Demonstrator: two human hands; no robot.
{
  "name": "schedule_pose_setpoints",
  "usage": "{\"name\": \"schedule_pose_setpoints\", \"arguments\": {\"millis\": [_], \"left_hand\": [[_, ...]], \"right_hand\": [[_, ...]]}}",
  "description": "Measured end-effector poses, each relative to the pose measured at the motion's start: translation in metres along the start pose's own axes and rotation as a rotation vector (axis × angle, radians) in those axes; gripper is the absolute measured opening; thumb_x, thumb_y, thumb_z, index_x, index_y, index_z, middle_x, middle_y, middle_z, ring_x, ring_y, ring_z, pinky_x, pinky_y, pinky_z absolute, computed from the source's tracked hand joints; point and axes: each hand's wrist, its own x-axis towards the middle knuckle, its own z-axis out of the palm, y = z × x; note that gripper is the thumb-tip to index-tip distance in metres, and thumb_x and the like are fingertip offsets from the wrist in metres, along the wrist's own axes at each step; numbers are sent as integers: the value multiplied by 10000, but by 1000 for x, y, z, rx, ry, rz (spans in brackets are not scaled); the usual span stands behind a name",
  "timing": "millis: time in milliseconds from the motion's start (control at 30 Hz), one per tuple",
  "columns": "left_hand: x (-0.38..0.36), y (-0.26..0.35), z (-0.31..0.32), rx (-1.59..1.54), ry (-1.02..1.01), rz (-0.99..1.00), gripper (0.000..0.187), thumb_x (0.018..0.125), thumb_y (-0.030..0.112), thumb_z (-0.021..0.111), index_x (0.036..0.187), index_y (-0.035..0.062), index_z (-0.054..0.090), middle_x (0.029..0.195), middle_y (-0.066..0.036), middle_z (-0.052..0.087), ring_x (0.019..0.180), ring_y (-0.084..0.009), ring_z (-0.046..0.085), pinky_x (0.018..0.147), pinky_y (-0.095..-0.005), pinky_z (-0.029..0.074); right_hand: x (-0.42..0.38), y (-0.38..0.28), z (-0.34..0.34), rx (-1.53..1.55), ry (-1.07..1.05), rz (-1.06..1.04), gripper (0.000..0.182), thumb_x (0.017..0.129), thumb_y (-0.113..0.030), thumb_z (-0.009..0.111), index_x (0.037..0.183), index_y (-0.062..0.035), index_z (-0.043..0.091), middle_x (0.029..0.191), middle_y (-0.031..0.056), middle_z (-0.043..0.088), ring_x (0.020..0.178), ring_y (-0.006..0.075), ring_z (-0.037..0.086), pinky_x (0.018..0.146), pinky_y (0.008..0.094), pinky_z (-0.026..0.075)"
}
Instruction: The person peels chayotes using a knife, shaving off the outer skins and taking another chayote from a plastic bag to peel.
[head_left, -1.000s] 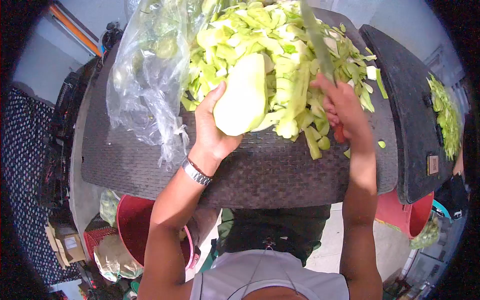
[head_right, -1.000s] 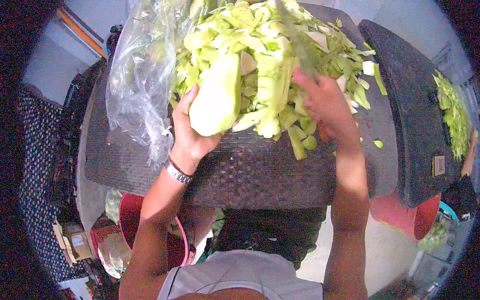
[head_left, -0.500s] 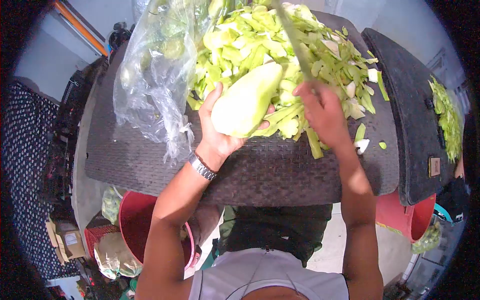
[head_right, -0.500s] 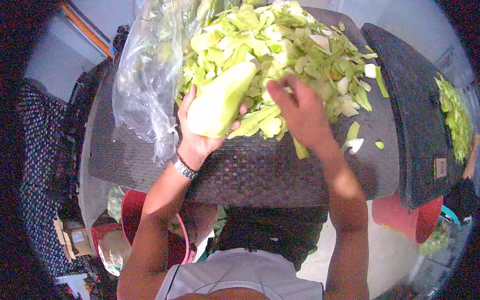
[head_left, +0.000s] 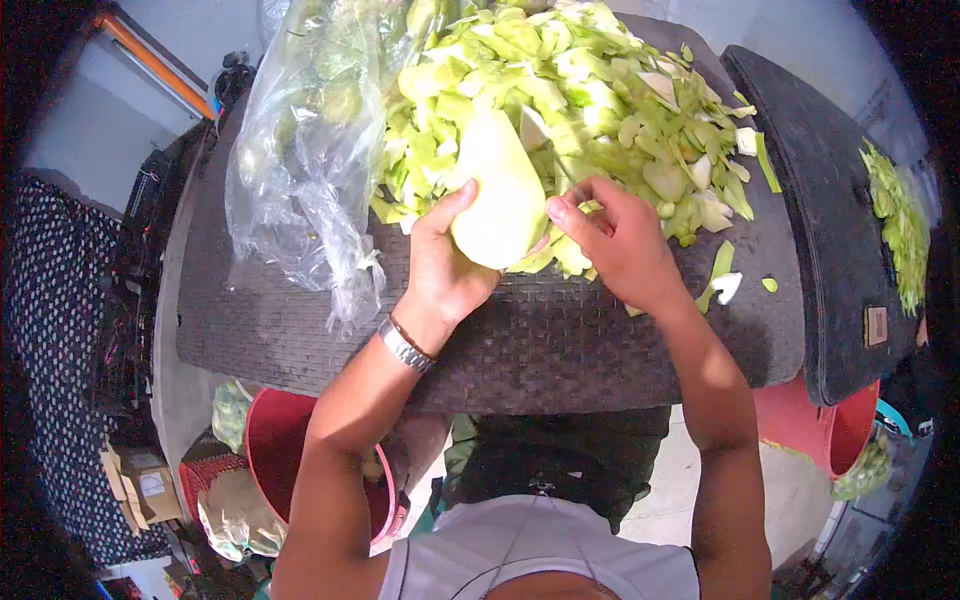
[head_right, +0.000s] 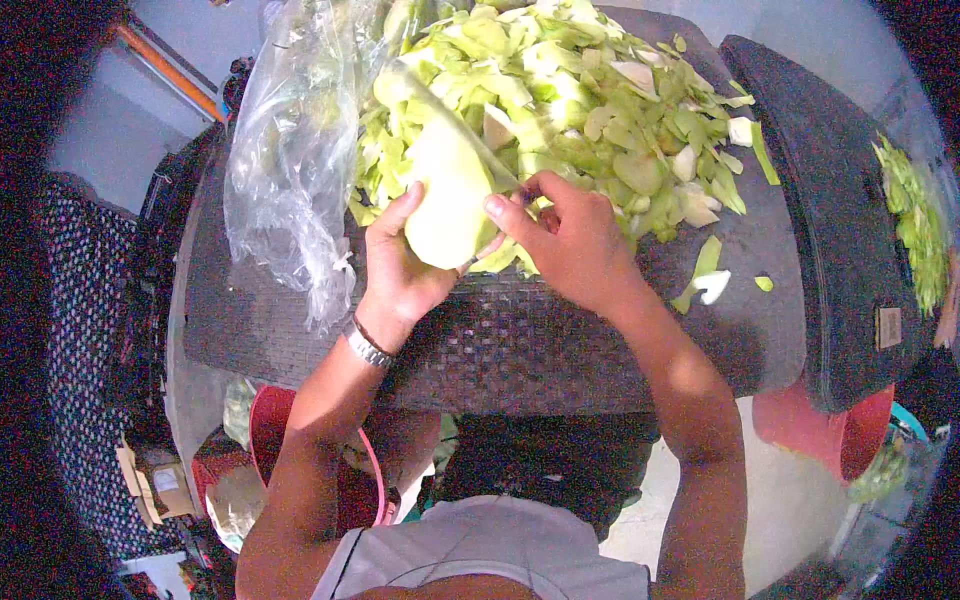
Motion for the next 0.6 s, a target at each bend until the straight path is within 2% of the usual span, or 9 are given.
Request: {"name": "schedule_pose_setpoints", "arguments": {"millis": [33, 133, 200, 333, 433, 500, 600], "left_hand": [[1, 0, -2, -3, 3, 28, 497, 952, 351, 641, 1359, 76, 563, 1315, -115, 648, 1224, -306, 609, 1080, -517, 453], [2, 2, -5, -20, -14, 102, 466, 961, 321, 635, 1342, 60, 571, 1298, -117, 656, 1217, -291, 615, 1084, -477, 459], [1, 9, -5, -42, -68, 140, 449, 971, 326, 629, 1328, 59, 580, 1289, -116, 661, 1201, -275, 627, 1070, -450, 474], [4, 16, 1, -114, 60, 143, 412, 994, 398, 591, 1232, 62, 614, 1182, -115, 696, 1073, -271, 679, 977, -444, 534], [8, 23, -9, -60, 123, 96, 416, 1008, 426, 555, 1166, 47, 622, 1088, -119, 709, 982, -278, 696, 910, -443, 563], [12, 22, -11, -29, 200, 107, 402, 1007, 422, 550, 1141, 51, 630, 1039, -114, 718, 929, -283, 703, 879, -449, 574], [9, 17, -8, -149, 72, 131, 354, 1023, 388, 530, 1094, 63, 653, 975, -120, 725, 896, -280, 714, 839, -435, 590]], "right_hand": [[1, 2, 1, 79, -10, 49, 400, 899, -436, 754, 886, -57, 627, 544, 22, 547, 447, 133, 516, 433, 349, 385], [-4, -15, -5, 366, -193, 348, 341, 950, -367, 726, 1015, -52, 612, 559, -84, 434, 439, 26, 381, 411, 226, 304], [-5, -13, -4, 414, -199, 362, 338, 950, -360, 727, 1024, -60, 592, 556, -88, 418, 419, 24, 357, 394, 223, 292], [-8, -14, 3, 416, -236, 361, 310, 958, -338, 720, 1005, -75, 563, 553, -84, 411, 408, 27, 354, 387, 226, 294], [-11, -6, 16, 409, -314, 348, 387, 946, -457, 708, 966, -80, 622, 564, -53, 490, 419, 68, 434, 387, 269, 331], [-14, -12, 20, 354, -291, 331, 395, 969, -456, 676, 983, -64, 627, 567, -47, 495, 439, 72, 450, 407, 271, 348], [-20, -23, 18, 368, -259, 222, 439, 1004, -476, 609, 1052, -39, 622, 578, -39, 504, 479, 76, 476, 447, 272, 373]]}}
